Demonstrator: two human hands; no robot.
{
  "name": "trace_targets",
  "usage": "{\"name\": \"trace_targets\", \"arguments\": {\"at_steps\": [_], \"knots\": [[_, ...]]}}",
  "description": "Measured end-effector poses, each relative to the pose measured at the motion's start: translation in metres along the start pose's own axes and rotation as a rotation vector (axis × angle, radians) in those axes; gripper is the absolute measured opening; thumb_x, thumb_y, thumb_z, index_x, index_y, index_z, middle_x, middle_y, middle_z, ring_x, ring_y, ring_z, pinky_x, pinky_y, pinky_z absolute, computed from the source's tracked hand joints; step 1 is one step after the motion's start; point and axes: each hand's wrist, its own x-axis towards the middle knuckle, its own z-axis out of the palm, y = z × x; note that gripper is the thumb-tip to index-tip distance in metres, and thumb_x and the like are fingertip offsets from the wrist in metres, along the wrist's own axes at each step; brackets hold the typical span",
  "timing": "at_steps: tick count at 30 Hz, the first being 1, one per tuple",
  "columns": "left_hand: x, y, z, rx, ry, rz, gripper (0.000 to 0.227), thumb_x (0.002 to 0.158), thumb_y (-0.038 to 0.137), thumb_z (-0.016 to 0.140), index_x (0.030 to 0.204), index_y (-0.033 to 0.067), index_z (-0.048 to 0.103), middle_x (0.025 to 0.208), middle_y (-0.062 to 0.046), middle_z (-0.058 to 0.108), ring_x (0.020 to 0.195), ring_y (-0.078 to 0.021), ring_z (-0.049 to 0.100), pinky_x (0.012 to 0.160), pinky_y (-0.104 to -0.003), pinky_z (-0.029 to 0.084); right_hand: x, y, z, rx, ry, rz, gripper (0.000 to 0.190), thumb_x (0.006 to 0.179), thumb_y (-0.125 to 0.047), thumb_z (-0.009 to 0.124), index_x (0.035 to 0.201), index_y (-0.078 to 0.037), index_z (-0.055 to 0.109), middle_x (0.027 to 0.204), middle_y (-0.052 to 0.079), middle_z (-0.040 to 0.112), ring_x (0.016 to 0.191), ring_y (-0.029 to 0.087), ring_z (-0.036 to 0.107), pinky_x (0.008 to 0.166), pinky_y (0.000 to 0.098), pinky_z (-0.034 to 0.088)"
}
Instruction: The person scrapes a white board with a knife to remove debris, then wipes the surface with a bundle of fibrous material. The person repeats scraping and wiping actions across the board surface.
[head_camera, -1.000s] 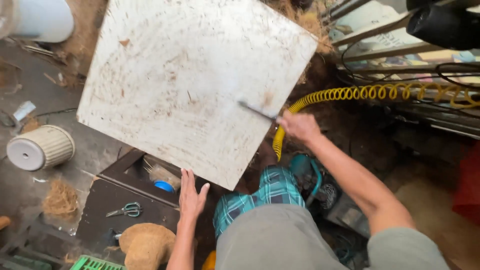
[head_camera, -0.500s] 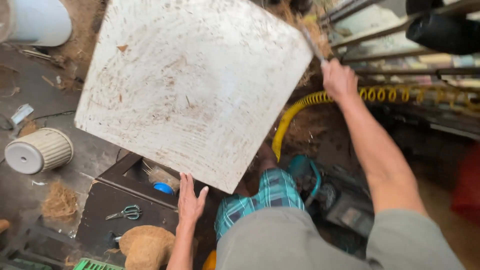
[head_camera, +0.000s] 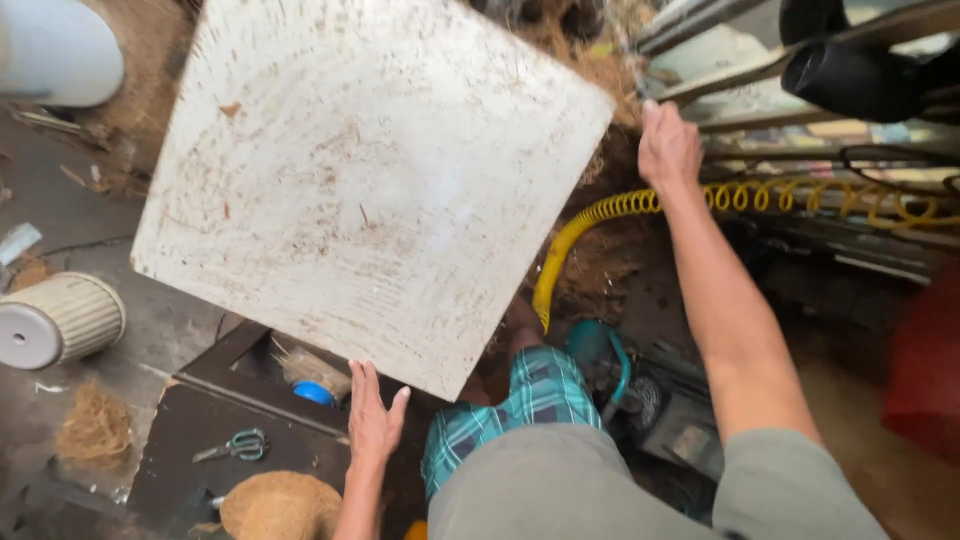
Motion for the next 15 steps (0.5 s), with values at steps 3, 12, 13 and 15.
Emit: {"name": "trace_targets", "arguments": {"at_steps": [3, 12, 13, 15], "knots": [[0.006, -0.004, 0.004, 0.028, 0.004, 0.001, 0.089, 0.090, 0.049, 0.055, 0.155, 0.0016, 0.018, 0.166, -0.019, 0.001, 0.152, -0.0371, 0.012, 0.117, -0.050, 0.023, -0.036, -0.089, -0.044, 0.527, -0.256, 0.403, 0.039, 0.103, -0.032, 0.042, 0.076, -0.011, 0.061, 0.054, -0.001, 0.054, 0.042, 0.012, 0.044, 0.041, 0.0282, 0.038], [0.002, -0.005, 0.008, 0.038, 0.034, 0.017, 0.092, 0.088, 0.046, 0.059, 0.155, 0.0008, 0.017, 0.166, -0.019, 0.001, 0.152, -0.0354, 0.013, 0.117, -0.046, 0.024, -0.106, -0.078, -0.023, 0.393, -0.499, 0.437, 0.032, 0.109, -0.020, 0.027, 0.089, -0.009, 0.049, 0.059, -0.001, 0.049, 0.041, 0.013, 0.042, 0.034, 0.0283, 0.031], [-0.001, -0.004, 0.009, 0.023, 0.029, 0.022, 0.092, 0.088, 0.046, 0.059, 0.155, 0.0008, 0.017, 0.166, -0.019, 0.001, 0.152, -0.0354, 0.013, 0.117, -0.046, 0.024, -0.140, -0.055, -0.014, 0.380, -0.489, 0.437, 0.032, 0.109, -0.020, 0.027, 0.089, -0.009, 0.049, 0.059, -0.001, 0.049, 0.041, 0.013, 0.042, 0.034, 0.0283, 0.031], [0.000, -0.004, 0.004, 0.022, 0.050, 0.039, 0.091, 0.088, 0.044, 0.061, 0.155, -0.0003, 0.018, 0.166, -0.020, 0.002, 0.152, -0.0368, 0.013, 0.116, -0.048, 0.027, -0.199, -0.017, 0.009, 0.881, -0.477, 0.466, 0.036, 0.104, -0.036, 0.040, 0.078, -0.011, 0.045, 0.037, 0.006, 0.035, 0.024, 0.015, 0.027, 0.022, 0.0293, 0.022]]}}
